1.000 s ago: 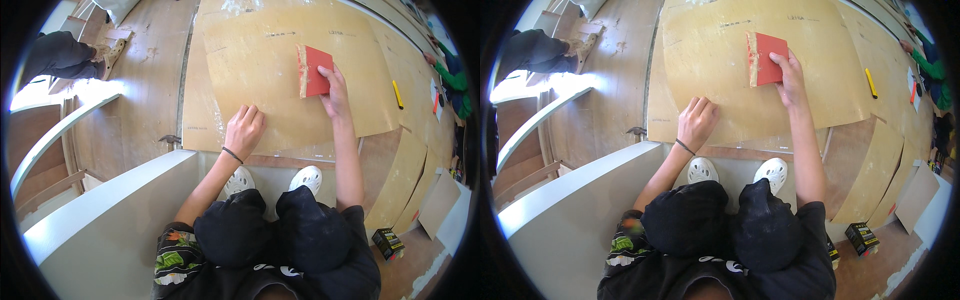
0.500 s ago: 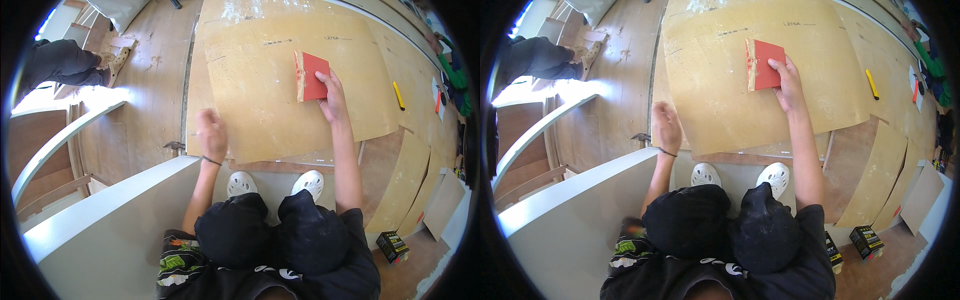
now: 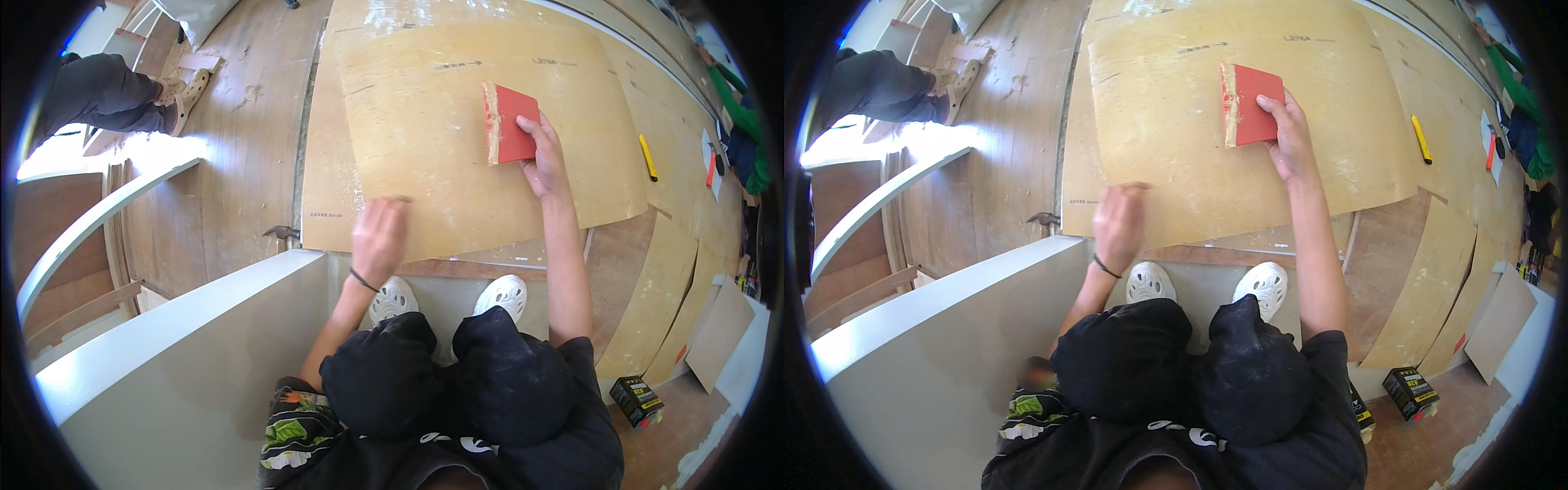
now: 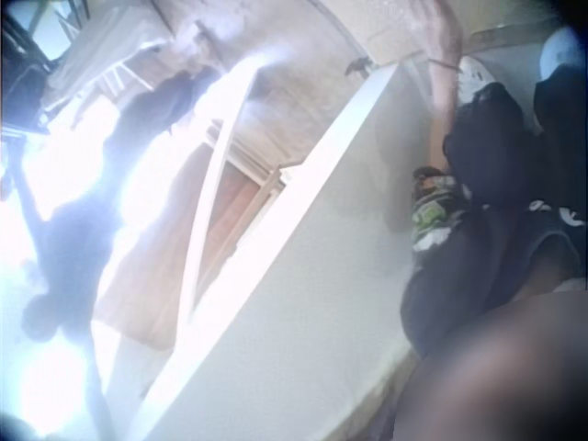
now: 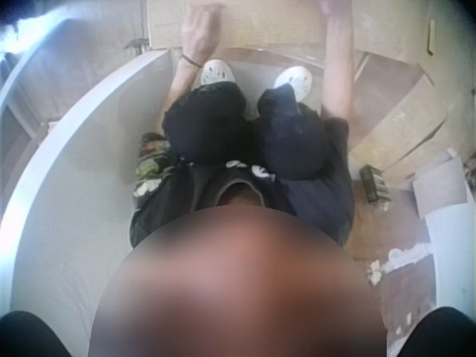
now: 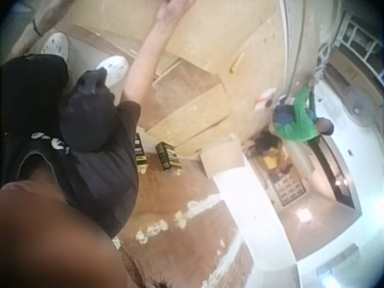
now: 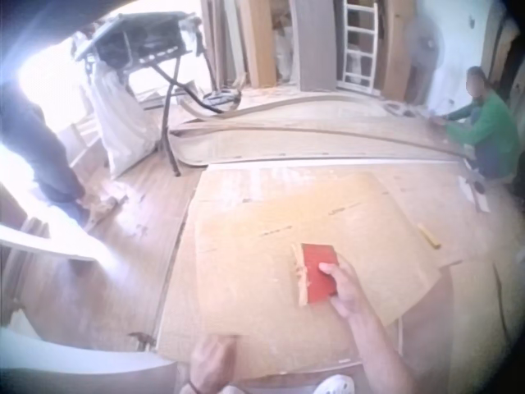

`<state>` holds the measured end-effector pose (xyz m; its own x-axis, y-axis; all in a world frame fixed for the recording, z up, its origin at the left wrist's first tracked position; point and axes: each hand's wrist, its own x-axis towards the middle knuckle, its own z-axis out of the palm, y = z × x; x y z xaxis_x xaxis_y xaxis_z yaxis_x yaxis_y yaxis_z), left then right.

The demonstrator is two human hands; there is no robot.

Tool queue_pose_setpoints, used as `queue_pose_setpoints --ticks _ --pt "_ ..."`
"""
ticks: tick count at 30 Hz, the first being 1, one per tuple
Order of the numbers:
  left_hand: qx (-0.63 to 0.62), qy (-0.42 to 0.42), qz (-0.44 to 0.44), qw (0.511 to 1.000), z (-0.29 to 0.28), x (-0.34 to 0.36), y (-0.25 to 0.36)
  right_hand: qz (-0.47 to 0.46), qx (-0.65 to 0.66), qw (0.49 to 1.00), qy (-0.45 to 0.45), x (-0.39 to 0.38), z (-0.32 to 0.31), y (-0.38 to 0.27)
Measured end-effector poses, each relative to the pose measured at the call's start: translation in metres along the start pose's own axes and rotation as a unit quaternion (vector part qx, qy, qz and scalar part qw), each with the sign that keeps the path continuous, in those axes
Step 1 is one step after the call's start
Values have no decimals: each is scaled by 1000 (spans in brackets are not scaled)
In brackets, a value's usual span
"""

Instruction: The person cuts a large sheet of plywood into smaller pieces using a utility knife. They then apply adhesive from a can to the cut pieces and smooth them with a red block. The person continues to cut and prepare additional pieces of plywood.

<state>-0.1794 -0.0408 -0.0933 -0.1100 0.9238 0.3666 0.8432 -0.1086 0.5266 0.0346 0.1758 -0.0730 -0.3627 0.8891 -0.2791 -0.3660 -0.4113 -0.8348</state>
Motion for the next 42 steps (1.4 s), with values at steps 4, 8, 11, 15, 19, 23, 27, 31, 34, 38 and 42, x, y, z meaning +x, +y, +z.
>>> queue_pose_setpoints --ticks 4,8,11,15,19,23,27,31,34,38,42 --pt "35 -132 74 988 8 1 30 4 3 1000 4 0 -1 1" --pt "75 -199 49 976 9 -7 33 5 18 1000 9 1 -3 2" --pt "154 -227 47 961 9 -12 28 12 -5 1000 -1 1 -2 2" --pt "158 -216 66 961 7 -14 26 9 -12 1000 -4 0 0 0" --pt "20 -150 41 988 5 -8 24 2 -13 1000 -6 -1 1 -1" --pt "55 -99 80 990 5 12 18 -11 21 1000 -16 0 -1 1" --pt "78 -117 102 985 3 33 19 -27 13 999 -22 1 -5 7" --pt "107 -147 130 975 4 50 28 -30 33 999 -18 -1 -9 9" --pt "127 -169 130 969 2 57 31 -3 36 999 -14 -5 -9 3" --pt "129 -154 129 971 5 61 27 4 49 999 -18 -7 -7 -2" --pt "121 -137 137 974 11 61 24 12 44 999 -14 -7 -8 -2"
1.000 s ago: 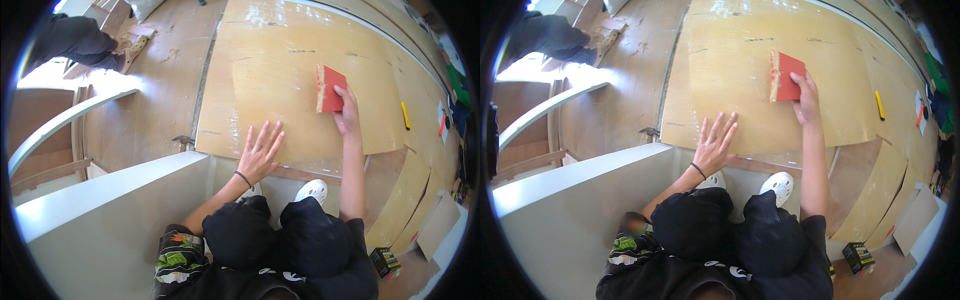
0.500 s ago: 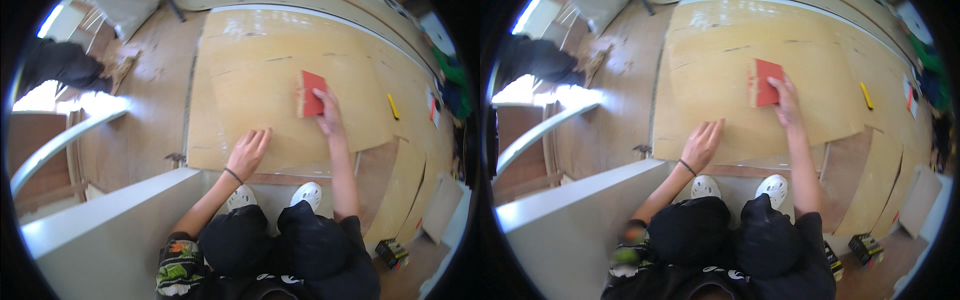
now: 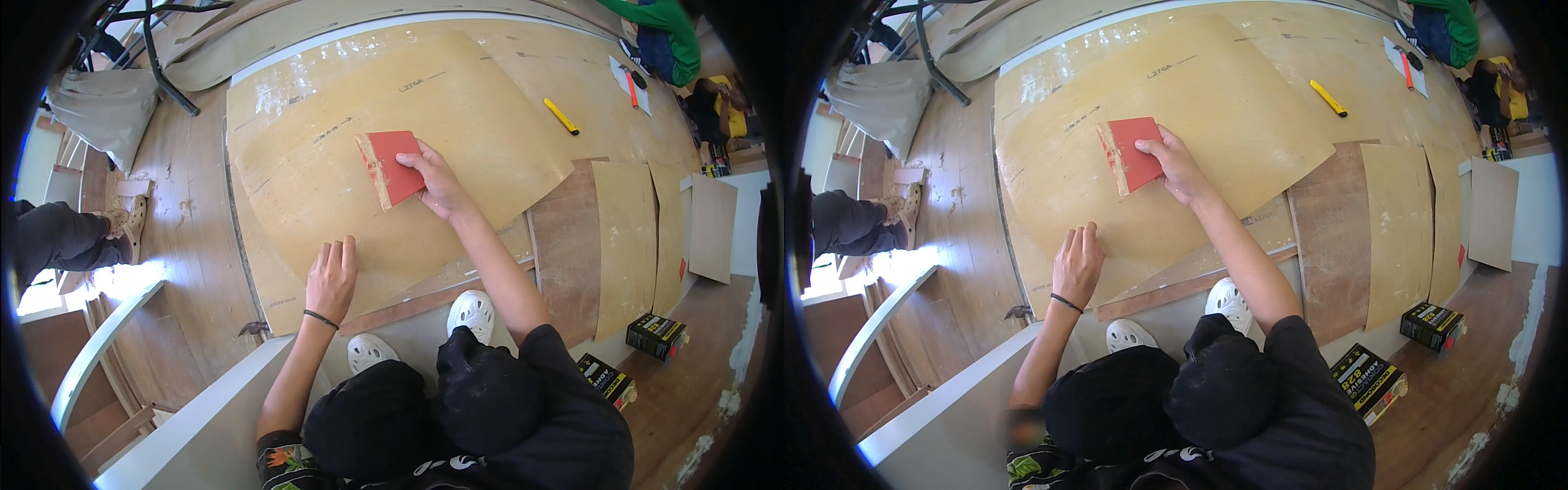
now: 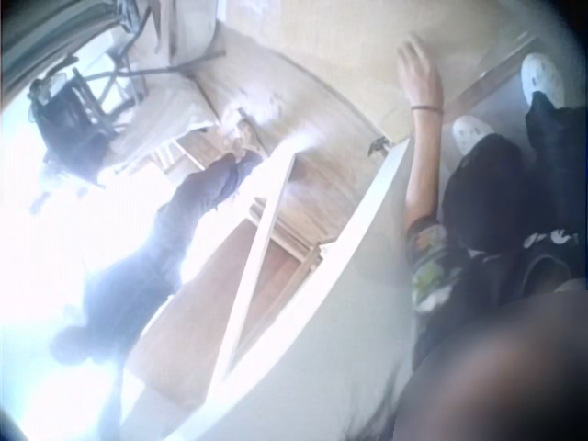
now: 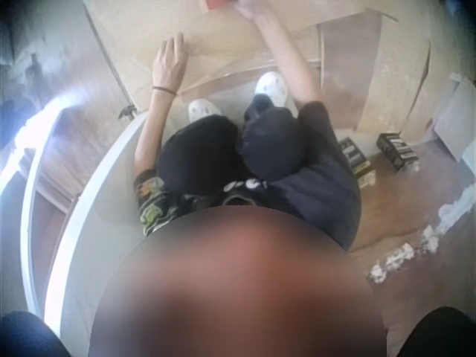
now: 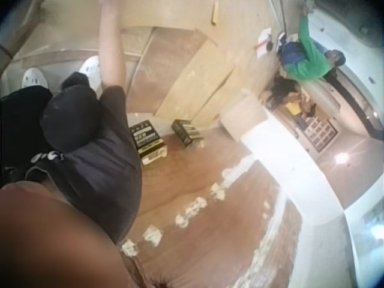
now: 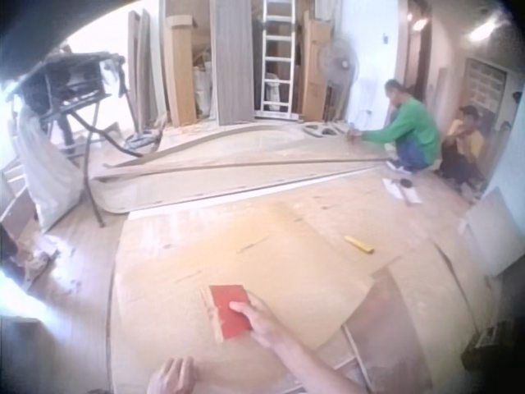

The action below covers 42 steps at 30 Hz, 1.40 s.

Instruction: The person cuts a large sheet of plywood into smaller pieces using a utility knife. They then apply adhesive from a can to the cut pieces and smooth them with a red block. The person continues to cut and prepare additional pieces of plywood.

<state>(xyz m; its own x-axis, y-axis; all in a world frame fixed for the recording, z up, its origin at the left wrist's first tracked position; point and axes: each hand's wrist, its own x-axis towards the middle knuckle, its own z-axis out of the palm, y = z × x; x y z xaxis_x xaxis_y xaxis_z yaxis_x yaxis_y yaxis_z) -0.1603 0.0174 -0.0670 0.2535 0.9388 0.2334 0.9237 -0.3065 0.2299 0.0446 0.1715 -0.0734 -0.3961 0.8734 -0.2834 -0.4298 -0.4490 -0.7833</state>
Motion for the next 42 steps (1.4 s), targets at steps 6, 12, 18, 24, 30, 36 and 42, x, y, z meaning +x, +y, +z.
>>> queue_pose_setpoints --ticks 6,12,18,24,30,36,42 --pt "-33 -46 -26 998 2 -2 -5 0 3 1000 -5 -1 0 -2" --pt "-127 -33 -74 989 4 -2 -10 2 -48 999 22 -3 5 -3" --pt "-227 150 -251 929 -8 -31 -43 -4 -57 998 23 2 3 3" --pt "-338 253 -467 777 14 -110 -85 -41 14 999 9 8 -3 7" --pt "-316 270 -484 770 46 -157 -71 -110 227 968 -21 4 -20 -2" --pt "-354 243 -474 768 38 -139 -63 -99 366 922 -78 -13 -23 -10" --pt "-394 253 -464 752 49 -129 -81 -93 346 923 -144 -49 -14 -26"
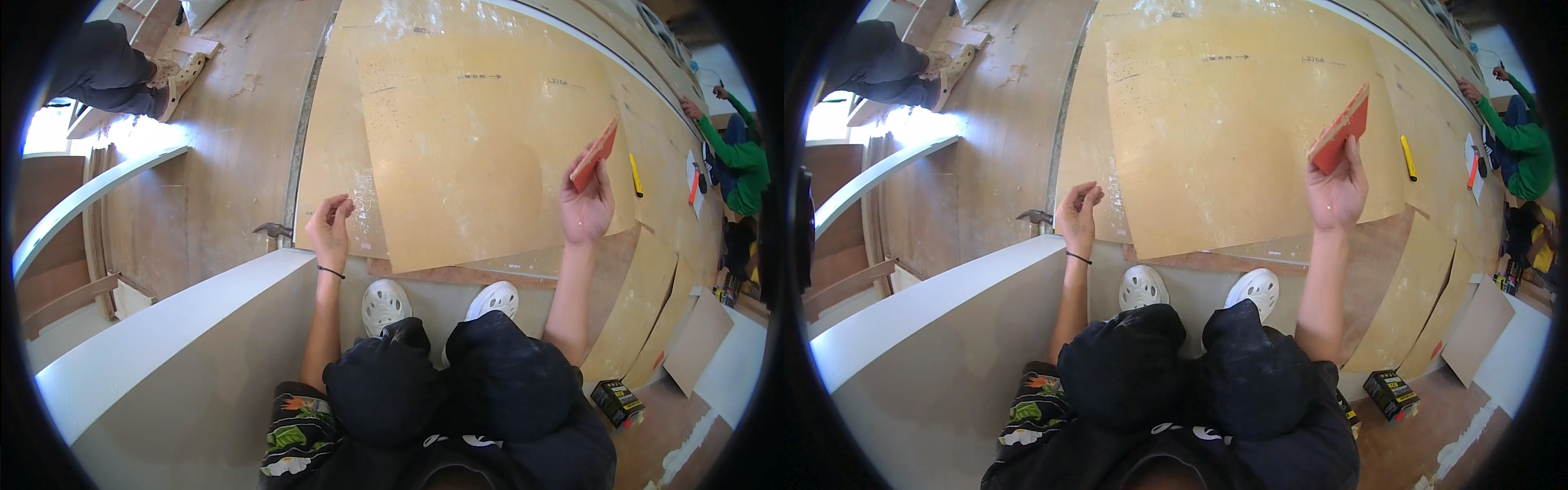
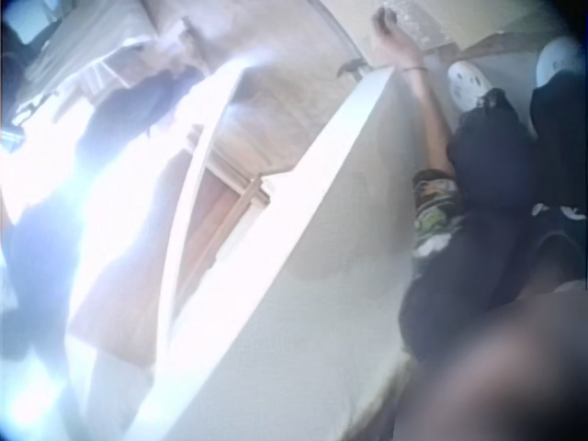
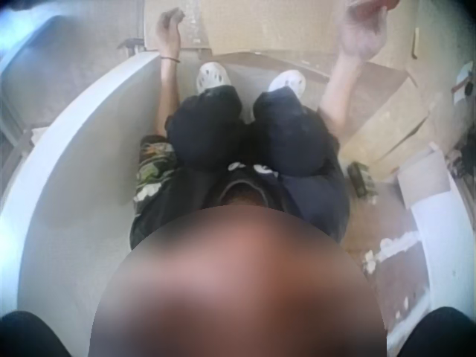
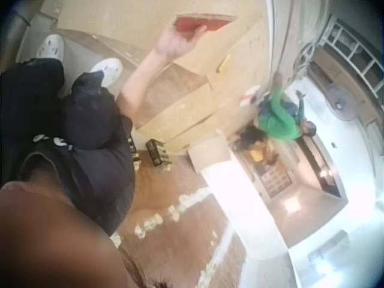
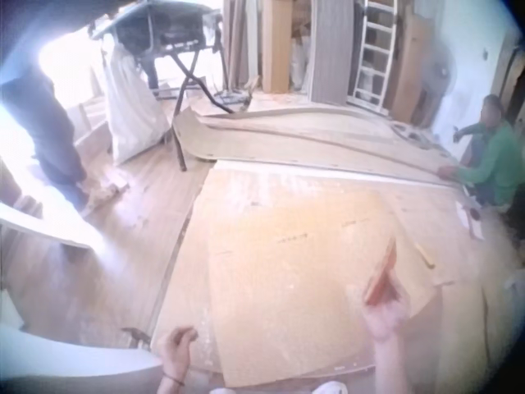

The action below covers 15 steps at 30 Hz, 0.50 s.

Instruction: The person cuts a large sheet of plywood into smaller pieces using a utility knife. They then apply adhesive from a can to the cut pieces and smooth them with a red block. The person continues to cut and prepare additional pieces of plywood.

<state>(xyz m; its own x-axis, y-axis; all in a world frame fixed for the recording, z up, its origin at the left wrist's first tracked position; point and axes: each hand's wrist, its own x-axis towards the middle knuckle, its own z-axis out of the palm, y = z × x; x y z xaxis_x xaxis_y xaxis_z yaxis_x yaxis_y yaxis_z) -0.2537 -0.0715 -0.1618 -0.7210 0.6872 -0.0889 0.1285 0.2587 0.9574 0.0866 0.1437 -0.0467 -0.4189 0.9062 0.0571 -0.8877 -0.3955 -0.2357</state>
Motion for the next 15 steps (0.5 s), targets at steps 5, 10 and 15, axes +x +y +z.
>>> queue_pose_setpoints --ticks 5,10,15 --pt "162 66 -15 984 -31 21 -44 -9 -93 994 56 -47 8 -17" --pt "243 328 143 902 -26 29 -51 -67 -230 939 245 -145 -24 -33" --pt "57 201 98 973 17 68 -31 -131 -174 870 441 -292 -44 -23"
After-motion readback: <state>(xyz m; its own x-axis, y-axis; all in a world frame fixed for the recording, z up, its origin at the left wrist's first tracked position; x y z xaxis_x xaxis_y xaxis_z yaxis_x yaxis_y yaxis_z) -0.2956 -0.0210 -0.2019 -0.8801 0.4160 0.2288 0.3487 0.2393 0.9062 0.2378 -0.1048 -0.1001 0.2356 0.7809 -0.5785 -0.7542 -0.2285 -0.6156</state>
